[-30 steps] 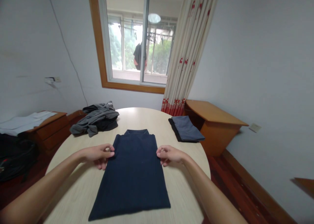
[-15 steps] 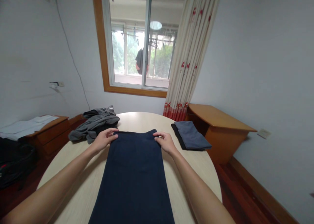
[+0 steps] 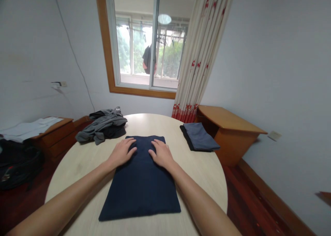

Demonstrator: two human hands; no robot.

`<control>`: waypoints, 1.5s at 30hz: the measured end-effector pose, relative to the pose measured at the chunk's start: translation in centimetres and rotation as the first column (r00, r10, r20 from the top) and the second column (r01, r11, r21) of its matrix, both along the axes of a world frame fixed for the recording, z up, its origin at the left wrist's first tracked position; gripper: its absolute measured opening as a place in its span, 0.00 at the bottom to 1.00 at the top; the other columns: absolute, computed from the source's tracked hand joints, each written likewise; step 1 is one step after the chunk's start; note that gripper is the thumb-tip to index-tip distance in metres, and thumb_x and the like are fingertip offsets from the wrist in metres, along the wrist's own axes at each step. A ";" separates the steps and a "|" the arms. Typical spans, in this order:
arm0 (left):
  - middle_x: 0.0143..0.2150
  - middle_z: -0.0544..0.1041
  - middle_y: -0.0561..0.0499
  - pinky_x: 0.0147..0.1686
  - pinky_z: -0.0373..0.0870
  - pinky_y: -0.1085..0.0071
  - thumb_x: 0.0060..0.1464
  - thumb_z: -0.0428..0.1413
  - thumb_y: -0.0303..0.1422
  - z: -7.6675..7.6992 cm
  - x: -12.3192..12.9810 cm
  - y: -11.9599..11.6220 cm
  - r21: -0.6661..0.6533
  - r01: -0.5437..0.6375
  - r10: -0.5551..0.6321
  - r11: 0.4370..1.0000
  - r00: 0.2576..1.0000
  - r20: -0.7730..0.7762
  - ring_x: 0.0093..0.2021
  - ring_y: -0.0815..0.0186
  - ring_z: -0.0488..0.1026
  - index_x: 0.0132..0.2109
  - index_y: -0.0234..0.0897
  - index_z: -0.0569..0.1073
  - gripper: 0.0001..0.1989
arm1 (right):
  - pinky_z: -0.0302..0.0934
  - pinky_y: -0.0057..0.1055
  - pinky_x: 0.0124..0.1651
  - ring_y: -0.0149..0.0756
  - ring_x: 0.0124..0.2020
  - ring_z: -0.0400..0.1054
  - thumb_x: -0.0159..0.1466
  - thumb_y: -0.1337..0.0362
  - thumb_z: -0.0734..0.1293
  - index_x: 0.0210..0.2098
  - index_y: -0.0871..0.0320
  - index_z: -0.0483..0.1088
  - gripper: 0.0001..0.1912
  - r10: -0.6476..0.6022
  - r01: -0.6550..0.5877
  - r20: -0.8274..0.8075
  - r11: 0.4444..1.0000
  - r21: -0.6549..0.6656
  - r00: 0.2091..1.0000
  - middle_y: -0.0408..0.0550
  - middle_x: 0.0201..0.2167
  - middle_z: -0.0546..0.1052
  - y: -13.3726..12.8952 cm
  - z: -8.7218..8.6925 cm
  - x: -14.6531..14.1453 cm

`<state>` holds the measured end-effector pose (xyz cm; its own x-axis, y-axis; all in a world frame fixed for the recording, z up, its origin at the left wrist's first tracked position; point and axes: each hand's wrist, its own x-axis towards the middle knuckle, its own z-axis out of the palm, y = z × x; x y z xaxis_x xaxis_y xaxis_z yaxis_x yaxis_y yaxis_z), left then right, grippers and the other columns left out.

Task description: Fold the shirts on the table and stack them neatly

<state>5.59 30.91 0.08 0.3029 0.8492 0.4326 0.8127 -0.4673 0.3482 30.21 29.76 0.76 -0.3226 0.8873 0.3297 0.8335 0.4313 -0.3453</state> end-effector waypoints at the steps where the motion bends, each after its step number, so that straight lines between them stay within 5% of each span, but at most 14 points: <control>1: 0.66 0.65 0.42 0.64 0.56 0.52 0.65 0.48 0.40 0.1 1.1 -0.6 -0.014 0.039 -0.040 0.999 0.996 -0.082 0.66 0.51 0.60 0.62 0.38 0.68 0.22 | 0.45 0.48 0.69 0.48 0.68 0.54 0.68 0.54 0.61 0.64 0.59 0.63 0.28 0.040 -0.039 0.044 0.999 -0.026 0.998 0.58 0.67 0.62 -0.6 0.1 -1.0; 5: 0.73 0.53 0.47 0.66 0.48 0.44 0.67 0.43 0.41 -0.6 4.0 -0.6 -0.131 -0.047 0.008 0.990 0.958 -0.287 0.72 0.49 0.47 0.68 0.41 0.61 0.26 | 0.34 0.53 0.71 0.45 0.72 0.41 0.70 0.53 0.57 0.69 0.58 0.54 0.31 0.026 0.002 0.189 0.989 -0.146 0.982 0.53 0.72 0.51 -0.2 0.0 -3.7; 9: 0.74 0.46 0.50 0.67 0.44 0.42 0.67 0.40 0.49 -2.0 3.9 1.4 -0.213 -0.152 0.071 0.965 0.936 -0.345 0.72 0.42 0.41 0.71 0.43 0.56 0.31 | 0.31 0.58 0.70 0.45 0.73 0.37 0.71 0.47 0.51 0.71 0.56 0.50 0.33 -0.064 0.113 0.208 0.965 -0.237 0.976 0.51 0.73 0.47 1.8 -1.1 -3.6; 25: 0.74 0.46 0.52 0.68 0.40 0.47 0.65 0.39 0.54 -2.5 4.4 11.2 -0.239 -0.102 0.025 0.966 0.951 -0.307 0.73 0.46 0.42 0.71 0.45 0.55 0.34 | 0.29 0.56 0.70 0.45 0.74 0.33 0.68 0.38 0.48 0.72 0.59 0.47 0.43 -0.149 0.198 0.212 0.953 -0.230 0.966 0.50 0.73 0.45 11.6 -2.5 -1.3; 31: 0.73 0.50 0.43 0.68 0.45 0.51 0.64 0.38 0.56 -2.5 2.3 12.3 -0.253 -0.271 0.191 0.929 0.934 -0.301 0.73 0.51 0.45 0.71 0.35 0.54 0.38 | 0.32 0.54 0.70 0.48 0.73 0.37 0.65 0.35 0.50 0.72 0.60 0.46 0.47 -0.260 0.301 0.184 0.920 -0.251 0.948 0.53 0.73 0.45 12.6 -2.6 -0.2; 38: 0.74 0.44 0.43 0.67 0.45 0.51 0.66 0.34 0.50 -2.5 -0.8 10.7 -0.326 -0.246 0.170 0.913 0.955 -0.244 0.73 0.54 0.42 0.72 0.34 0.51 0.35 | 0.28 0.50 0.71 0.44 0.73 0.37 0.67 0.37 0.50 0.72 0.62 0.47 0.45 -0.364 0.362 0.062 0.867 -0.342 0.929 0.54 0.73 0.46 11.2 -3.0 3.0; 45: 0.74 0.37 0.45 0.66 0.34 0.38 0.64 0.37 0.56 -0.5 0.9 2.1 -0.318 -0.027 -0.029 0.948 0.985 -0.168 0.74 0.49 0.33 0.71 0.39 0.56 0.37 | 0.27 0.52 0.71 0.45 0.74 0.31 0.65 0.36 0.53 0.72 0.55 0.47 0.44 -0.299 0.214 -0.184 0.903 -0.374 0.936 0.51 0.74 0.41 5.0 -1.9 3.2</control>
